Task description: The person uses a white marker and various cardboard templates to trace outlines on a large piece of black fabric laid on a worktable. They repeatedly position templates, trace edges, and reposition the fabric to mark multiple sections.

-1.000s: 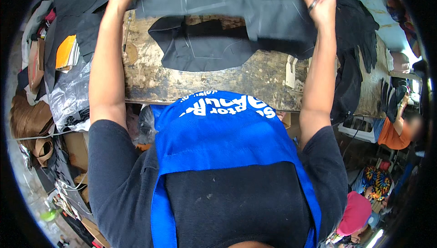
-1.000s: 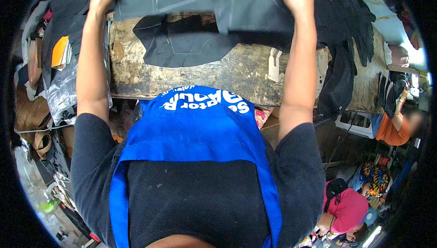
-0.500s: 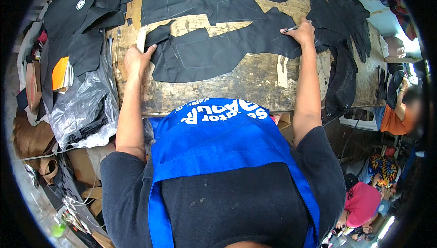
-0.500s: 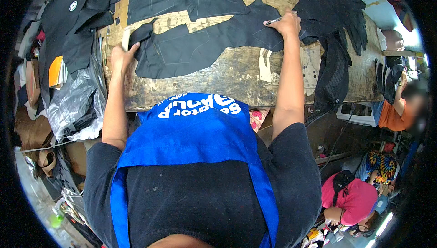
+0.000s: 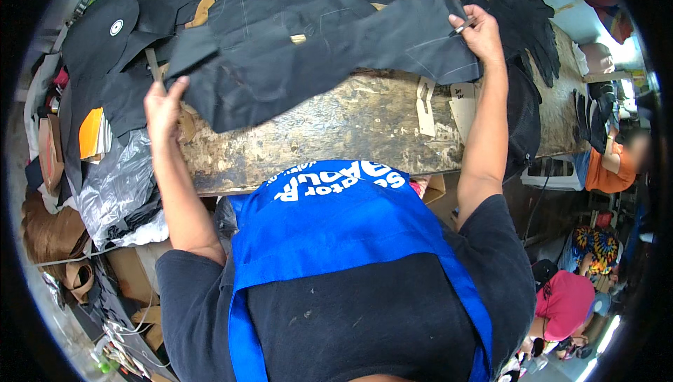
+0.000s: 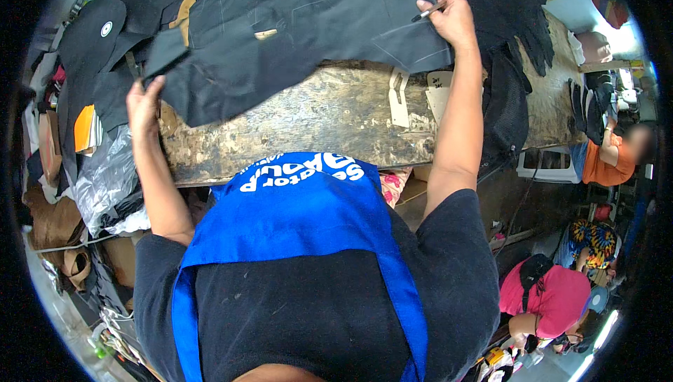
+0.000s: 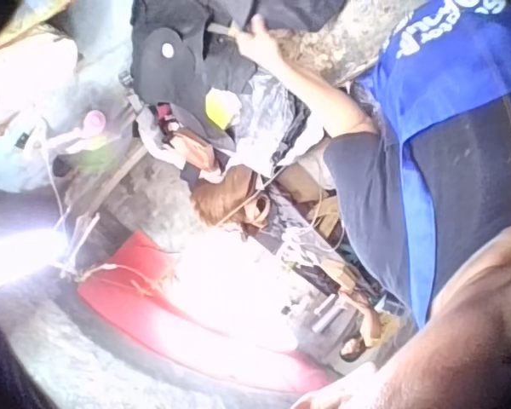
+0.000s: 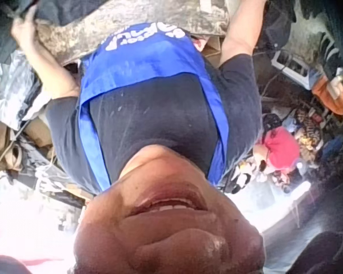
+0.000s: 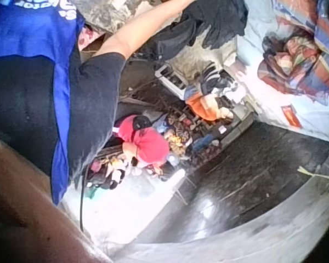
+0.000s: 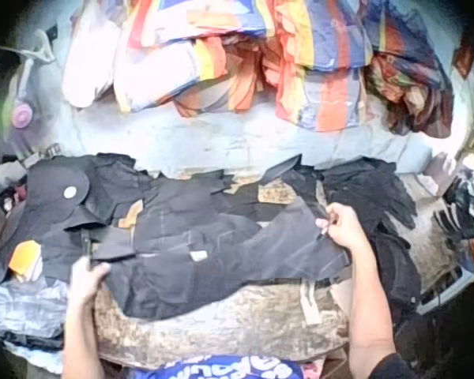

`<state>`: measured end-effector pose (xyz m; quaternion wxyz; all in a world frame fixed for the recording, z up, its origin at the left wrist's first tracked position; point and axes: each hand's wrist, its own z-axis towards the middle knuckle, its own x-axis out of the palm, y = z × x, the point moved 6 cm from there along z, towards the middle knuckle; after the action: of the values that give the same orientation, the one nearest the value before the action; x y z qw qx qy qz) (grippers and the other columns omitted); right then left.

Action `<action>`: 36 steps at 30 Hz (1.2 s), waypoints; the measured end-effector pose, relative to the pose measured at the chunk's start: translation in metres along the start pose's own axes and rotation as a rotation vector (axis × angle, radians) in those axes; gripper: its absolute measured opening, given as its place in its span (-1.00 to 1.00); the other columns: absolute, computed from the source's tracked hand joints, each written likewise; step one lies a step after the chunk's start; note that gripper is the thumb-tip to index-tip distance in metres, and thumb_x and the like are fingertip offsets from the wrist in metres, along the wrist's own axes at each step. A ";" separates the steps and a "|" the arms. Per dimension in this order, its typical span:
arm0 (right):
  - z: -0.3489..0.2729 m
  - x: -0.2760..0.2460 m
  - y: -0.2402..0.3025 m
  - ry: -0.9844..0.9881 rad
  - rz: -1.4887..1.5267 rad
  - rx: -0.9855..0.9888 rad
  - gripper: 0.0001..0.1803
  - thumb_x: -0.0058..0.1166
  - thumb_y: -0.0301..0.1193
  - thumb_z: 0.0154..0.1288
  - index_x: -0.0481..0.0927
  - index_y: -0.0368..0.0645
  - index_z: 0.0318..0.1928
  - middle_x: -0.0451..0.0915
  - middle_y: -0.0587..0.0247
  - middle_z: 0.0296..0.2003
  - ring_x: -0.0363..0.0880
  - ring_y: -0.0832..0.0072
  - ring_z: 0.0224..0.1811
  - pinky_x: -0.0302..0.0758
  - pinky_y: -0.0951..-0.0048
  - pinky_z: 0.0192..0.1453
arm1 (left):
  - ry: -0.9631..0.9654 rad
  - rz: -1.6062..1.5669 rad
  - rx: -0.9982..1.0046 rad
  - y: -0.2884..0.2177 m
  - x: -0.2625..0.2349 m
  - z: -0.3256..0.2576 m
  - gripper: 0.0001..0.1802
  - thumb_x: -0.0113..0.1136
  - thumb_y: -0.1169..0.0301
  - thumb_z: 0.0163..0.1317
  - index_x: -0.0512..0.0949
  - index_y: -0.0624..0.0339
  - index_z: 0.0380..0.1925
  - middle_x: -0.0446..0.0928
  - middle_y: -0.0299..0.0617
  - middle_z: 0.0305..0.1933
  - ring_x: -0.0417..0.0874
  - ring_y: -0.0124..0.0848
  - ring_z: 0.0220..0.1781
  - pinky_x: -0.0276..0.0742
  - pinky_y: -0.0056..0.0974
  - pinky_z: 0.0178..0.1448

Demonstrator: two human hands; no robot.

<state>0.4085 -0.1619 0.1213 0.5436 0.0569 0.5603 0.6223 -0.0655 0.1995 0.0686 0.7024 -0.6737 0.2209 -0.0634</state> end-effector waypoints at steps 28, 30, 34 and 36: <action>-0.117 0.005 -0.046 -0.054 -0.642 0.609 -0.47 0.40 -0.12 -0.12 0.61 -0.27 -0.23 0.64 -0.02 -0.31 0.62 0.20 -0.21 0.50 0.25 -0.14 | -0.278 0.514 0.367 -0.041 -0.129 0.042 -0.62 0.38 0.25 0.05 0.50 0.31 -0.27 0.46 -0.34 -0.37 0.41 -0.56 -0.32 0.35 -0.48 -0.18; -0.125 -0.002 -0.043 -0.117 -0.753 0.701 -0.44 0.43 -0.13 -0.18 0.61 -0.27 -0.21 0.63 -0.06 -0.26 0.61 0.13 -0.14 0.49 0.20 -0.09 | -0.308 0.547 0.371 -0.047 -0.131 0.042 -0.62 0.37 0.25 0.06 0.50 0.31 -0.28 0.46 -0.33 -0.36 0.41 -0.57 -0.31 0.34 -0.48 -0.17; -0.122 -0.006 -0.061 -0.134 -0.712 0.763 -0.43 0.46 -0.15 -0.30 0.63 -0.29 -0.29 0.65 -0.03 -0.28 0.62 0.13 -0.17 0.48 0.21 -0.09 | -0.331 0.477 0.397 -0.056 -0.133 0.041 -0.63 0.37 0.27 0.06 0.51 0.31 -0.27 0.46 -0.33 -0.33 0.41 -0.57 -0.30 0.34 -0.48 -0.16; -0.120 -0.009 -0.089 -0.098 -0.624 0.881 -0.47 0.46 -0.16 -0.31 0.65 -0.28 -0.33 0.65 -0.01 -0.30 0.63 0.14 -0.20 0.48 0.24 -0.10 | -0.337 0.419 0.378 -0.055 -0.134 0.041 -0.65 0.37 0.28 0.06 0.52 0.30 -0.27 0.46 -0.33 -0.31 0.42 -0.57 -0.28 0.34 -0.48 -0.15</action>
<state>0.3854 -0.2646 0.0150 0.6529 0.1393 0.7324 0.1342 -0.1581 0.2844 0.1519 0.8394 -0.4723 0.2196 0.1552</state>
